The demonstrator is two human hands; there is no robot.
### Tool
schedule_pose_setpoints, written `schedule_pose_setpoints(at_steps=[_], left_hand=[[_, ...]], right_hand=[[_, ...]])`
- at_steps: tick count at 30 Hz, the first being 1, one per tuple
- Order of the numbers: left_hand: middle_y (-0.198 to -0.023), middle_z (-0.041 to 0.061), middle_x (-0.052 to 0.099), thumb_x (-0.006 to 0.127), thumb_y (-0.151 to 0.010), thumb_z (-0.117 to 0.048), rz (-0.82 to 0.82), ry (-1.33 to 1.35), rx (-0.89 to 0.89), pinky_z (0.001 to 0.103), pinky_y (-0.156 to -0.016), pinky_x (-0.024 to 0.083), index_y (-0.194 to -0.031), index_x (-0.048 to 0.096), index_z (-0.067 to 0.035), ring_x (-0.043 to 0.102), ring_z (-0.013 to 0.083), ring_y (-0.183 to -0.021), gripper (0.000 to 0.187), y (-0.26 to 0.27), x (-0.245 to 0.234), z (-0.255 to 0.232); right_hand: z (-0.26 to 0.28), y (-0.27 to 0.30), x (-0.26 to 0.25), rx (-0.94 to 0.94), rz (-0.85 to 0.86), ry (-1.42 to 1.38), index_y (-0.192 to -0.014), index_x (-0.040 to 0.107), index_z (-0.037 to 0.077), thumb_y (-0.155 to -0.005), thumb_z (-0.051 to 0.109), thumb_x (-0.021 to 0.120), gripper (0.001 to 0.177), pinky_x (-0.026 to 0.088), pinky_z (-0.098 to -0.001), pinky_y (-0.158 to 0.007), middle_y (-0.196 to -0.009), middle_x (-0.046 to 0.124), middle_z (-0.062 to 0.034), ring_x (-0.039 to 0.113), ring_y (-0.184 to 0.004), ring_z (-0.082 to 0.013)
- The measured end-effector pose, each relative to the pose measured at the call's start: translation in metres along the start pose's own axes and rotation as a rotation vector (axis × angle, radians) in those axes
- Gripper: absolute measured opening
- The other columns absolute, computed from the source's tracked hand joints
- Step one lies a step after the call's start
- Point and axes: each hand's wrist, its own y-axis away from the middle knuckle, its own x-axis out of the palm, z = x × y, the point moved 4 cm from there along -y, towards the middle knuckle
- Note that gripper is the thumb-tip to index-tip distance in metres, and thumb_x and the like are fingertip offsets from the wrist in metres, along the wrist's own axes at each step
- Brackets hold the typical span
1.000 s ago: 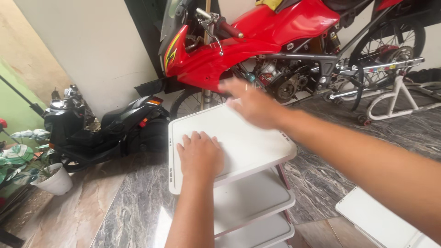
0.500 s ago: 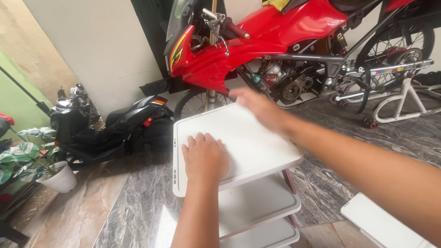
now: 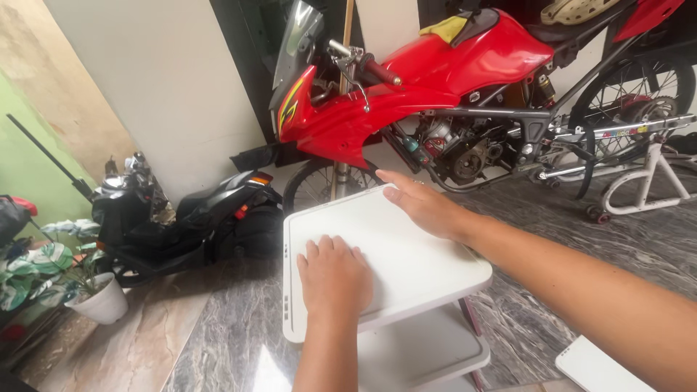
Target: The person assembles a multi-tiered shelving unit by placing white plastic trays onto a red metal frame and attaching red cross-brace supports. The person handles trays and braces one at a time, fitting them into the frame and adjusting their positions.
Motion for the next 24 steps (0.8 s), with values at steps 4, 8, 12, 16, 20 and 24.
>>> schedule_pose_setpoints(at_steps=[4, 8, 12, 16, 20, 24], left_hand=[[-0.129, 0.017, 0.058, 0.047, -0.100, -0.030, 0.011, -0.006, -0.017, 0.056, -0.118, 0.025, -0.116, 0.062, 0.001, 0.040, 0.0408, -0.138, 0.038, 0.002, -0.005, 0.000], [-0.129, 0.017, 0.057, 0.048, -0.099, -0.029, -0.005, 0.002, -0.011, 0.056, -0.117, 0.024, -0.115, 0.062, 0.001, 0.038, 0.0419, -0.139, 0.037, 0.001, -0.007, -0.002], [-0.131, 0.017, 0.056, 0.048, -0.099, -0.030, 0.024, -0.026, -0.026, 0.056, -0.118, 0.024, -0.117, 0.061, 0.001, 0.038, 0.0411, -0.140, 0.039, 0.001, -0.002, -0.004], [-0.133, 0.019, 0.054, 0.047, -0.099, -0.031, -0.005, -0.032, -0.008, 0.057, -0.116, 0.022, -0.119, 0.060, 0.002, 0.037, 0.0411, -0.139, 0.041, -0.007, -0.006, -0.002], [-0.133, 0.017, 0.054, 0.046, -0.100, -0.031, 0.026, -0.013, -0.019, 0.055, -0.117, 0.023, -0.122, 0.059, 0.002, 0.037, 0.0407, -0.140, 0.041, 0.000, -0.004, -0.002], [-0.134, 0.016, 0.055, 0.045, -0.101, -0.031, 0.056, -0.023, -0.038, 0.054, -0.120, 0.023, -0.122, 0.060, 0.001, 0.036, 0.0400, -0.143, 0.040, 0.001, -0.003, -0.002]], right_hand=[[0.036, -0.023, -0.021, 0.055, -0.038, -0.477, -0.162, 0.012, 0.009, -0.103, 0.043, 0.036, 0.071, 0.012, -0.0382, -0.125, -0.171, 0.014, -0.0114, 0.013, -0.158, -0.0237], [0.072, -0.043, -0.057, -0.164, -0.114, -0.690, -0.164, 0.001, 0.007, -0.105, 0.051, 0.029, 0.079, 0.004, -0.0400, -0.126, -0.174, 0.004, -0.0148, 0.002, -0.161, -0.0248], [0.036, -0.027, -0.027, 0.003, -0.139, -0.350, -0.163, 0.010, 0.009, -0.101, 0.048, 0.034, 0.077, 0.008, -0.0366, -0.126, -0.173, 0.011, -0.0084, 0.009, -0.160, -0.0212], [0.002, -0.029, -0.003, 0.138, -0.105, -0.024, -0.162, 0.017, 0.010, -0.100, 0.051, 0.040, 0.078, 0.013, -0.0344, -0.125, -0.170, 0.019, -0.0082, 0.016, -0.158, -0.0216], [-0.003, -0.029, -0.004, 0.175, -0.102, -0.094, -0.161, 0.015, 0.010, -0.101, 0.052, 0.039, 0.078, 0.012, -0.0361, -0.124, -0.171, 0.018, -0.0075, 0.014, -0.158, -0.0220], [-0.001, -0.034, -0.015, 0.202, -0.114, -0.158, -0.158, 0.030, 0.009, -0.099, 0.045, 0.046, 0.071, 0.027, -0.0375, -0.121, -0.164, 0.037, -0.0096, 0.034, -0.152, -0.0236]])
